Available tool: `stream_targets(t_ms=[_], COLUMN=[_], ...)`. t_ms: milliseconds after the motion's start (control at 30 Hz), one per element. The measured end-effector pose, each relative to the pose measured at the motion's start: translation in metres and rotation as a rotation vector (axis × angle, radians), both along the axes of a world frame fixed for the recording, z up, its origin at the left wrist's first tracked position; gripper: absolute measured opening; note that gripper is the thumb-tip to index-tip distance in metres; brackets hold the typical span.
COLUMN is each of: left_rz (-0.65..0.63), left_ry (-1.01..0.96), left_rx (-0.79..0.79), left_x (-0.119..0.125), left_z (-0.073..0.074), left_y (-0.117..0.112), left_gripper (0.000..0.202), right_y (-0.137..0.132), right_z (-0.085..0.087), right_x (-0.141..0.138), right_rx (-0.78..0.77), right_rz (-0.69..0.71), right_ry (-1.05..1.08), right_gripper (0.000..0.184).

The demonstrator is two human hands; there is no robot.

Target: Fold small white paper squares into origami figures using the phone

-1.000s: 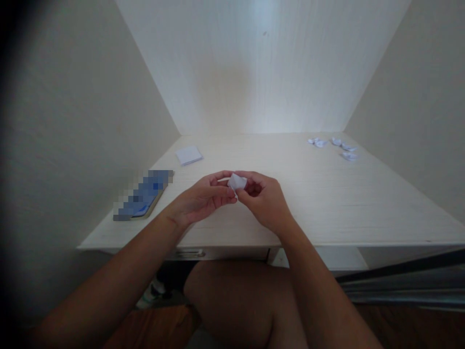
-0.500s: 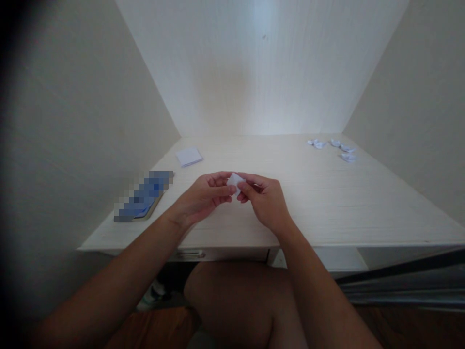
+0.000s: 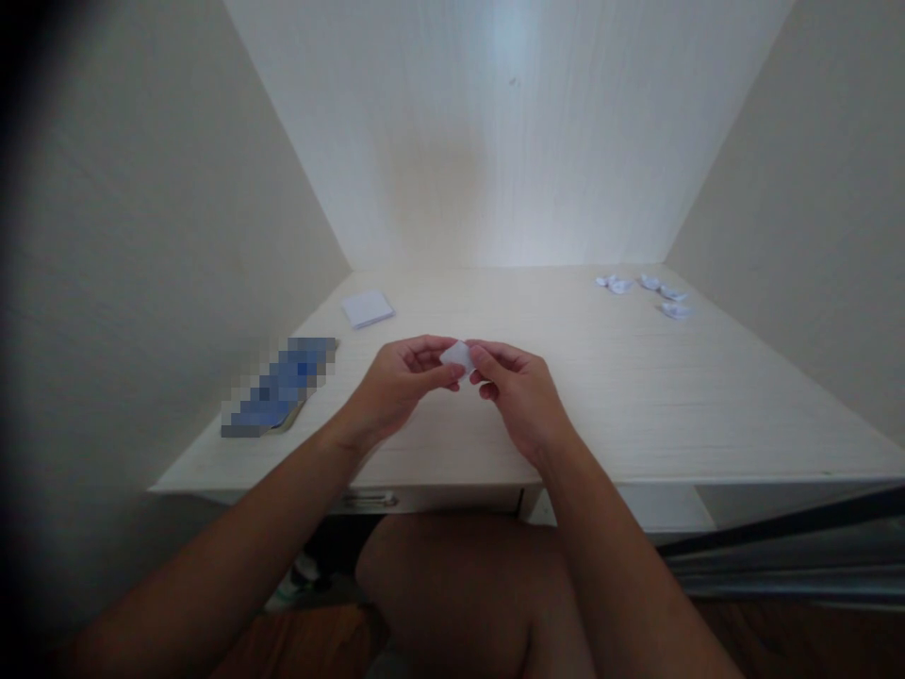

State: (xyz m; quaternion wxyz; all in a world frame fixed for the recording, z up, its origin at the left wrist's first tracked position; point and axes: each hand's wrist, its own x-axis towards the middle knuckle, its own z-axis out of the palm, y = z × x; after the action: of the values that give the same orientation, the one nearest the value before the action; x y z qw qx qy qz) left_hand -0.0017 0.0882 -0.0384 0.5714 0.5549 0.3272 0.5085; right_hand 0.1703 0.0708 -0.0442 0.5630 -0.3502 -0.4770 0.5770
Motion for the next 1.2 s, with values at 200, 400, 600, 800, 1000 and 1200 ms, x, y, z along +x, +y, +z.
stream_targets(t_ms=[200, 400, 600, 800, 1000, 1200], left_rz=[0.008, -0.003, -0.023, -0.026, 0.022, 0.012], left_ry=[0.011, 0.050, 0.097, 0.089, 0.160, 0.229], left_rx=[0.036, 0.039, 0.020, -0.015, 0.067, 0.196], left_x=[-0.001, -0.002, -0.004, -0.004, -0.005, -0.005], left_z=[-0.002, -0.004, -0.004, -0.003, -0.003, 0.000], left_y=[0.001, 0.002, 0.002, 0.001, 0.004, 0.004], left_gripper=[0.039, 0.037, 0.034, 0.031, 0.028, 0.021], right_y=[-0.001, 0.001, 0.006, 0.009, 0.005, 0.002], right_z=[0.003, 0.005, -0.003, -0.006, -0.003, 0.001], right_x=[0.002, 0.006, 0.014, 0.016, 0.013, 0.012], right_rx=[0.075, 0.129, 0.245, 0.234, 0.274, 0.368], right_rz=[0.004, -0.028, -0.055, -0.047, -0.066, -0.164], right_ry=[-0.143, -0.305, -0.474, -0.478, -0.451, -0.474], right_gripper=[0.026, 0.024, 0.023, 0.023, 0.019, 0.017])
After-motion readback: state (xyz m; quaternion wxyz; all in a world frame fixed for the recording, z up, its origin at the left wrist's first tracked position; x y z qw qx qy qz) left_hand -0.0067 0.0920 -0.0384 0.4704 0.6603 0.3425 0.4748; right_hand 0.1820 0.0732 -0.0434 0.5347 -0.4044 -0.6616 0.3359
